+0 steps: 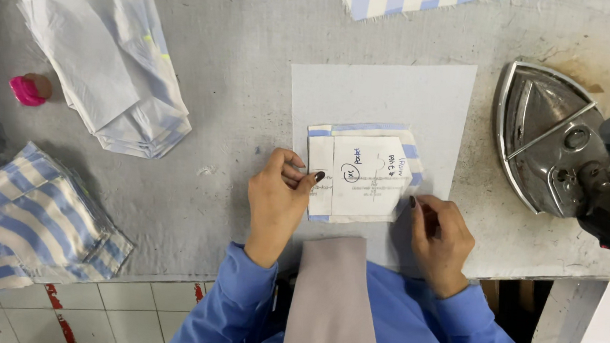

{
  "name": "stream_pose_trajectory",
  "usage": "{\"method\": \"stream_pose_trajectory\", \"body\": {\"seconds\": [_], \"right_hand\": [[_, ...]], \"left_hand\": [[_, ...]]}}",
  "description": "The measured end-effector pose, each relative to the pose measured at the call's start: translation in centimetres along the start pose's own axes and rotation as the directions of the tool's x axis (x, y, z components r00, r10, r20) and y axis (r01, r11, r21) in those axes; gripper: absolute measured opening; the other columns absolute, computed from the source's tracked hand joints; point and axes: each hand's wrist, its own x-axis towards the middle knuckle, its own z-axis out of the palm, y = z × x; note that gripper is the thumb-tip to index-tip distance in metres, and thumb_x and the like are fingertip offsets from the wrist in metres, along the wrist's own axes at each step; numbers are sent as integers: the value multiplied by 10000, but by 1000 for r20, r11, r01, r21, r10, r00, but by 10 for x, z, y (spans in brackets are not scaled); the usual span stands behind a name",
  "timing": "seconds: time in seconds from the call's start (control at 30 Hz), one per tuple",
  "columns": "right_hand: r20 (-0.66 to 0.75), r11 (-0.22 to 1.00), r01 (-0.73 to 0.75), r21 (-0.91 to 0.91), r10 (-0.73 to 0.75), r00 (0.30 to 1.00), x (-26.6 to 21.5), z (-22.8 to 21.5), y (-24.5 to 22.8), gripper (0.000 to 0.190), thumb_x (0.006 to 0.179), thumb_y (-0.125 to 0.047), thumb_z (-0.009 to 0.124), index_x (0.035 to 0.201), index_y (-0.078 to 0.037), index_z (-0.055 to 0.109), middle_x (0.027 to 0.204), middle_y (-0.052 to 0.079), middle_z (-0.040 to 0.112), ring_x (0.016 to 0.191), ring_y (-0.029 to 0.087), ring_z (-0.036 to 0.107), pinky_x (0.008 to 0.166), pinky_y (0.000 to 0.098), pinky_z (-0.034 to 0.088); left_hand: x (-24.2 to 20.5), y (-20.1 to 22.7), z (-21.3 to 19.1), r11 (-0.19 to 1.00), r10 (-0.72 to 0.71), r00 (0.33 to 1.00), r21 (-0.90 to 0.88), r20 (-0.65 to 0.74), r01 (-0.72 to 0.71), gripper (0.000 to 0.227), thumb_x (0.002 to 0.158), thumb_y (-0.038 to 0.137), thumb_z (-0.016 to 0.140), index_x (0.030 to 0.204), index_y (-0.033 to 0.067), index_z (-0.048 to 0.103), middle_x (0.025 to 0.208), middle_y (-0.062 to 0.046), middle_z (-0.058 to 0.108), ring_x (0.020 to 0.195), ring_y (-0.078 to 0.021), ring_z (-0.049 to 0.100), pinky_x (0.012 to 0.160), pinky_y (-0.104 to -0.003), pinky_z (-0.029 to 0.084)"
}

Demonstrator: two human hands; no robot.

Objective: The person irons small pieces of blue and white striped fabric on a work table. They repeatedly place a paper pattern on the fabric, fold the edges, and press them with a steam iron. The person also handles a translucent pressing cloth and stacks the finished pieces.

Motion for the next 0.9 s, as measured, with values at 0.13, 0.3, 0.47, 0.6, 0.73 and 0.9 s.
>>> {"method": "stream_pose_trajectory", "body": {"seconds": [0.13, 0.3, 0.47, 0.6, 0.73, 0.9], "right_hand": [[34, 983, 173, 57, -175, 984, -14, 1, 10, 158, 778, -53, 709, 931, -91, 718, 839, 57, 645, 674, 213, 637, 575, 305, 531], [47, 946, 311, 89, -316, 948, -17, 3, 12, 176, 743, -71, 702, 917, -88, 724, 886, 112, 623, 705, 256, 615, 615, 350, 522], [61, 929, 356, 102, -362, 930, -19, 6, 19, 181, 746, -94, 692, 924, -76, 716, 901, 135, 621, 719, 273, 596, 625, 364, 508], [70, 926, 360, 115, -369, 927, -21, 5, 19, 197, 742, -95, 666, 934, -65, 703, 908, 147, 612, 743, 292, 588, 641, 376, 504], [91, 922, 371, 110, -381, 920, -21, 5, 16, 202, 740, -51, 619, 928, -54, 692, 888, 147, 612, 731, 292, 574, 644, 382, 489], [118, 905, 424, 27, -424, 898, -21, 5, 13, 230, 717, -50, 610, 935, -64, 683, 882, 124, 619, 719, 271, 545, 657, 363, 461]], "left_hand": [[0, -2, 1, 1000, 19, 1000, -6, -2, -19, 235, 722, 93, 762, 829, 84, 553, 642, -93, 675, 574, -225, 679, 527, -283, 506], [0, -6, 3, 1000, 23, 1000, 3, -6, -23, 236, 725, 120, 767, 819, 88, 553, 640, -92, 673, 563, -216, 673, 515, -276, 504], [0, -3, 1, 1000, 20, 1000, 6, -1, -20, 227, 730, 110, 763, 821, 83, 556, 645, -97, 673, 564, -217, 676, 512, -273, 506], [0, -3, 0, 1000, 8, 1000, -11, 6, -8, 229, 722, 111, 763, 822, 77, 559, 651, -100, 673, 571, -220, 680, 513, -280, 508], [0, 1, -2, 1000, 19, 1000, -5, 11, -19, 228, 712, 97, 765, 818, 78, 564, 643, -94, 673, 563, -219, 677, 507, -274, 504], [0, 0, -2, 1000, 19, 1000, -17, 5, -19, 222, 712, 88, 758, 815, 71, 562, 641, -97, 672, 558, -218, 676, 502, -274, 502]]}}
